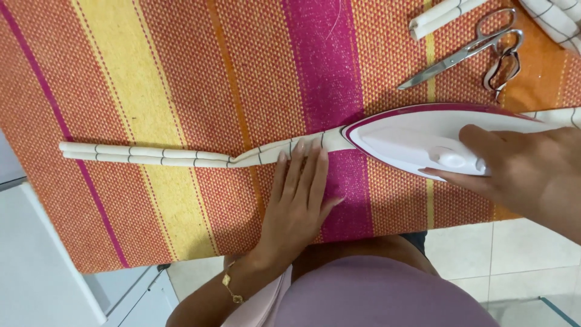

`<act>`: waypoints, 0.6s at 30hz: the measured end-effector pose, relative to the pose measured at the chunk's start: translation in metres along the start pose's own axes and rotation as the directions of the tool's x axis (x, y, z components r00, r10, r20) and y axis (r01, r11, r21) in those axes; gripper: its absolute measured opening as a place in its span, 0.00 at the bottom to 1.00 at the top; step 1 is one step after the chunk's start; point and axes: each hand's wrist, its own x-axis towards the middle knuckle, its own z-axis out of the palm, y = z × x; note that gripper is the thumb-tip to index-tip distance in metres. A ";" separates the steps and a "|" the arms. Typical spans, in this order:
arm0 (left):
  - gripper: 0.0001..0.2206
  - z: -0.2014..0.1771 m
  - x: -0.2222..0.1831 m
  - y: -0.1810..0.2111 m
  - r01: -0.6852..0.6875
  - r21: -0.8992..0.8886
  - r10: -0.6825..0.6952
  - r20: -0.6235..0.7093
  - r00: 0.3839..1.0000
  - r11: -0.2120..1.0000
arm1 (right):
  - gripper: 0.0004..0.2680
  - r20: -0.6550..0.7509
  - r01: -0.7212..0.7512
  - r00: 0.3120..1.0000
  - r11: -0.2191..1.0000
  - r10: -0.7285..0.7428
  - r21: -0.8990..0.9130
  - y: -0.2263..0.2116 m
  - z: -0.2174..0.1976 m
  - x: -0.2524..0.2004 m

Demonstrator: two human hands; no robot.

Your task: Folding and ironing thin strips of fabric to create straps or piping on an ironing board.

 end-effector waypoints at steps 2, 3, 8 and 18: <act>0.36 0.001 0.000 0.001 0.031 0.012 -0.031 0.012 0.999 0.999 | 0.26 0.098 0.011 0.995 0.999 -0.016 0.049 0.000 -0.002 0.004; 0.36 0.000 0.007 -0.002 0.033 0.011 -0.033 0.015 0.999 0.999 | 0.26 0.100 0.014 0.995 0.999 -0.019 0.051 0.000 -0.001 0.003; 0.37 -0.006 0.008 -0.003 0.019 0.100 -0.024 0.054 0.998 0.995 | 0.26 0.027 -0.018 0.999 1.000 0.017 0.023 -0.002 0.006 -0.002; 0.34 -0.003 0.019 -0.014 0.025 0.095 -0.025 0.000 1.000 0.995 | 0.28 -0.027 -0.029 0.999 0.996 0.031 0.083 -0.013 -0.001 0.010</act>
